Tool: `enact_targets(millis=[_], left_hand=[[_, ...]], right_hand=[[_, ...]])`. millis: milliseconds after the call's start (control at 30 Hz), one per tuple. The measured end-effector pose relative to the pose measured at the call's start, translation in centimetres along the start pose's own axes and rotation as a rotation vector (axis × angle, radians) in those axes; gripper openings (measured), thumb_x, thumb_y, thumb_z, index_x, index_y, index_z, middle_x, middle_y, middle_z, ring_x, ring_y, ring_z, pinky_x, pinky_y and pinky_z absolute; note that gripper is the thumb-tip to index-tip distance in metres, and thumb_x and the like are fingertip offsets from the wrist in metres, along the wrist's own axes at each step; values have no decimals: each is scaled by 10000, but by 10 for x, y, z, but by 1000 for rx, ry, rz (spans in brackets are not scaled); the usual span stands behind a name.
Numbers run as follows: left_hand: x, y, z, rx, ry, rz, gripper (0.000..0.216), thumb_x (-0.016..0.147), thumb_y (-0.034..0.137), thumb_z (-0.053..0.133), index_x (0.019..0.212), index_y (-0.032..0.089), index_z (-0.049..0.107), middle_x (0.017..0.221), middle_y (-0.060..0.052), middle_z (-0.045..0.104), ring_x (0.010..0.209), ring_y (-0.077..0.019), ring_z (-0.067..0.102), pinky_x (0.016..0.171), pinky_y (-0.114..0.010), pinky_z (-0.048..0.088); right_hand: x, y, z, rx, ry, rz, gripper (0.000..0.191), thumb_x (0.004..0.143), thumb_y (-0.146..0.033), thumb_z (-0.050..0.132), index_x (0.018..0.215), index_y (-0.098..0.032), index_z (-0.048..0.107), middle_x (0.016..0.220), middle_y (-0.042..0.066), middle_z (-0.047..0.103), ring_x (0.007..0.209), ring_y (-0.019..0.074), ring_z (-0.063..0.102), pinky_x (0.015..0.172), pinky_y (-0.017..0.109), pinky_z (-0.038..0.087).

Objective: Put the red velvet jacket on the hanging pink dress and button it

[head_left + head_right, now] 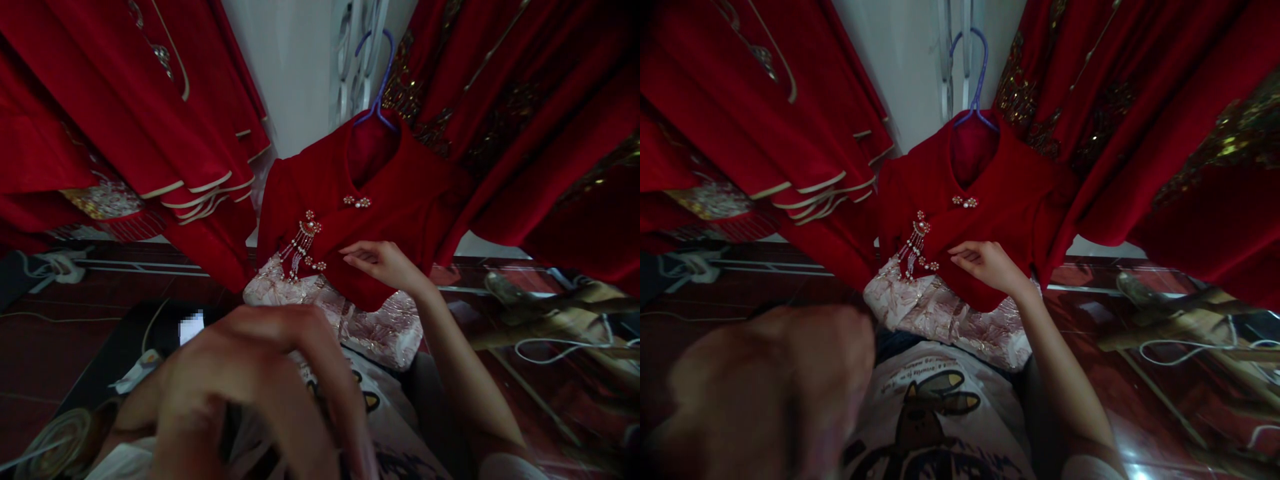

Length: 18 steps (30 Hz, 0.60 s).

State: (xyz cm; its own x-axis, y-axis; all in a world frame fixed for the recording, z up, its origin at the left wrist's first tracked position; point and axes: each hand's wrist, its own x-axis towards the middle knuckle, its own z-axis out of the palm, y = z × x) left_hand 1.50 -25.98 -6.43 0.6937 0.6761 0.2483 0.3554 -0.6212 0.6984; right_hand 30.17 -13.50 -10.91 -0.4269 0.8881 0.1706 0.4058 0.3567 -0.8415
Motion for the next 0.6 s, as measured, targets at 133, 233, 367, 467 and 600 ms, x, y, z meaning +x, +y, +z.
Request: enact_targets(millis=[133,233,367,467,600], left_hand=[[62,9,-29,83,-117,175,213,937,341,554,1070,239,686,1040,-55,709,949,-168,676,848,-320,567],[88,-42,-24,493,-85,44,229,967,299,506,1106,189,650,1085,-69,665,1034,-202,632,947,-389,517],[96,-98,-11,694,-80,-34,230,963,286,508,1112,156,625,1079,-71,638,1020,-216,629,941,-392,517],[95,-113,-9,717,-93,-46,217,956,309,526,1090,171,625,1052,-61,627,996,-209,628,898,-364,527],[93,-120,-5,744,-91,-13,225,953,334,539,1102,183,612,1044,-59,607,991,-205,612,861,-339,522]], right_hand=[[1,2,2,-14,-35,-14,220,886,-367,615,941,-181,718,925,43,761,814,156,726,761,283,583],[3,2,7,-33,-47,-20,217,896,-366,597,925,-181,707,908,38,757,799,150,719,758,280,573],[5,3,14,-47,-68,-33,195,907,-340,584,929,-187,704,905,26,753,789,134,710,750,256,560],[5,5,17,-42,-79,-41,184,911,-325,580,936,-189,702,913,24,752,793,131,709,745,247,555],[6,10,18,-67,-91,-25,177,915,-320,577,942,-194,699,933,24,754,810,137,713,753,250,554]])
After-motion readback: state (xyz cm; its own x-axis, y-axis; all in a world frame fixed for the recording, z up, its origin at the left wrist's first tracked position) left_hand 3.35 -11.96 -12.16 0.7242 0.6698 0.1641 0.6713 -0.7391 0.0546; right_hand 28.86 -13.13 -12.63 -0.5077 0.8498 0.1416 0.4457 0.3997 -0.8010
